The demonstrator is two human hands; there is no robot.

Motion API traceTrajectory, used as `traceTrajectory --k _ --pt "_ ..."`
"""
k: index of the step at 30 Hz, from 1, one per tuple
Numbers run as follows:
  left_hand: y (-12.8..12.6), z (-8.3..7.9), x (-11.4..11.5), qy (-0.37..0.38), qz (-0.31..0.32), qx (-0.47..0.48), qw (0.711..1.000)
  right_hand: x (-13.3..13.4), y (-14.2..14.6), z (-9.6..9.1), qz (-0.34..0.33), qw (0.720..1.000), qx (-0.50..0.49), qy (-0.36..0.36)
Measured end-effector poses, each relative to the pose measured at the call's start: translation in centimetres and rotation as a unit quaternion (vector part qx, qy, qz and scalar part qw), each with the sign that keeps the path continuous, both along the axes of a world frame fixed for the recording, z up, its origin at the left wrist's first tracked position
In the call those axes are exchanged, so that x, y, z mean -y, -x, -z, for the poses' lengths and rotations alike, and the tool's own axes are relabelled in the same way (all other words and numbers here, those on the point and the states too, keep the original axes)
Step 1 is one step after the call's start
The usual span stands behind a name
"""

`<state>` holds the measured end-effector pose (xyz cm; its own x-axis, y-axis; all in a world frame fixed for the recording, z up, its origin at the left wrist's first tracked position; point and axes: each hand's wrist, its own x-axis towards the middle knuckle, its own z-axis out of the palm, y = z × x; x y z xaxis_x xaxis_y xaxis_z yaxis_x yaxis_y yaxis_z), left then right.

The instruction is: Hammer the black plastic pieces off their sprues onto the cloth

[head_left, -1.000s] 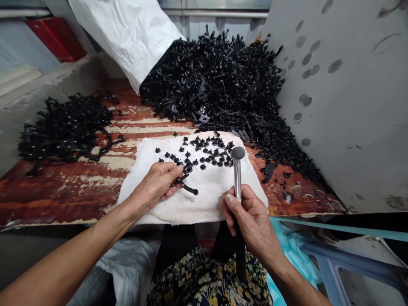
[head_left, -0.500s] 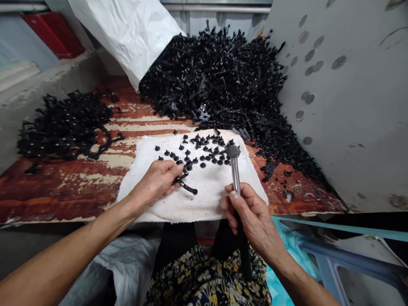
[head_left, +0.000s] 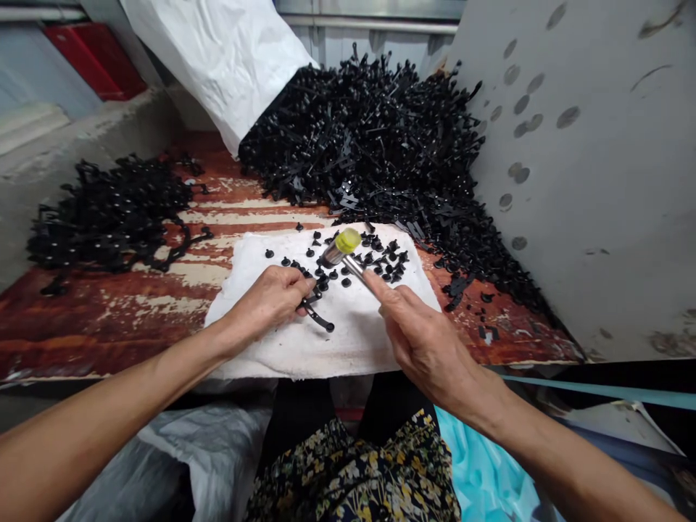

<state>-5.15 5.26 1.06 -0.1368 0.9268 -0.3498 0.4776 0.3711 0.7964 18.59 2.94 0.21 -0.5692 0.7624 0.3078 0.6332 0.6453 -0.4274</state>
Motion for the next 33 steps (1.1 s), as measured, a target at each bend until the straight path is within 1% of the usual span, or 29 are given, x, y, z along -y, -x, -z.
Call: traceTrajectory --k 3,6,10,12,14,17,18,20,22,23,25,27,28,29,31,32,33 --pt "-0.1 -0.2 0.2 -0.005 0.003 0.019 1.000 -0.1 0.3 0.2 -0.007 0.997 0.075 -0.017" --pt "-0.3 -0.8 0.4 0.008 0.000 0.071 0.997 0.0 0.4 0.4 0.002 0.994 0.106 -0.030" --pt "-0.7 -1.6 0.5 0.059 -0.030 0.134 0.989 -0.1 0.2 0.2 0.000 0.994 0.111 -0.022" --pt "-0.7 -1.5 0.5 0.065 -0.039 0.153 0.985 0.0 0.1 -0.2 -0.008 0.995 0.101 -0.013" --pt "-0.4 -1.1 0.5 0.061 -0.039 0.165 0.984 0.1 0.2 -0.8 -0.015 0.998 0.062 -0.007" --pt "0.0 -0.6 0.5 0.056 -0.030 0.167 0.984 0.3 0.4 -1.3 -0.010 0.999 -0.027 -0.031" --pt "0.1 -0.5 0.6 0.055 -0.026 0.165 0.984 0.3 0.5 -1.3 -0.004 0.998 -0.040 -0.045" --pt "0.1 -0.5 0.6 0.055 -0.022 0.162 0.985 0.2 0.6 -1.0 0.001 0.998 -0.019 -0.062" --pt "0.1 -0.5 0.6 0.059 -0.018 0.153 0.986 0.0 0.7 -0.6 -0.007 0.998 0.029 -0.050" --pt "0.0 -0.6 0.6 0.061 -0.016 0.147 0.987 -0.1 0.6 -0.6 -0.011 0.999 0.034 -0.041" --pt "0.0 -0.5 0.5 0.067 -0.014 0.137 0.988 0.1 0.6 -0.7 -0.009 0.999 -0.013 -0.040" --pt "0.0 -0.4 0.4 0.066 -0.009 0.133 0.989 0.3 0.6 -0.8 0.010 0.995 -0.078 -0.056" --pt "0.0 -0.4 0.4 0.062 -0.005 0.131 0.989 0.5 0.6 -0.8 0.017 0.994 -0.089 -0.064" --pt "0.0 -0.4 0.4 0.058 -0.003 0.128 0.990 0.5 0.6 -0.7 0.017 0.995 -0.076 -0.061" --pt "-0.1 -0.6 0.4 0.050 0.001 0.116 0.992 0.4 0.4 -0.3 0.004 0.999 -0.019 -0.028" --pt "-0.1 -0.8 0.6 0.046 0.002 0.110 0.993 0.3 0.3 -0.2 -0.005 1.000 -0.003 -0.007" --pt "-0.2 -1.0 0.7 0.041 0.004 0.107 0.993 0.1 0.3 -0.2 -0.007 1.000 -0.011 0.010"
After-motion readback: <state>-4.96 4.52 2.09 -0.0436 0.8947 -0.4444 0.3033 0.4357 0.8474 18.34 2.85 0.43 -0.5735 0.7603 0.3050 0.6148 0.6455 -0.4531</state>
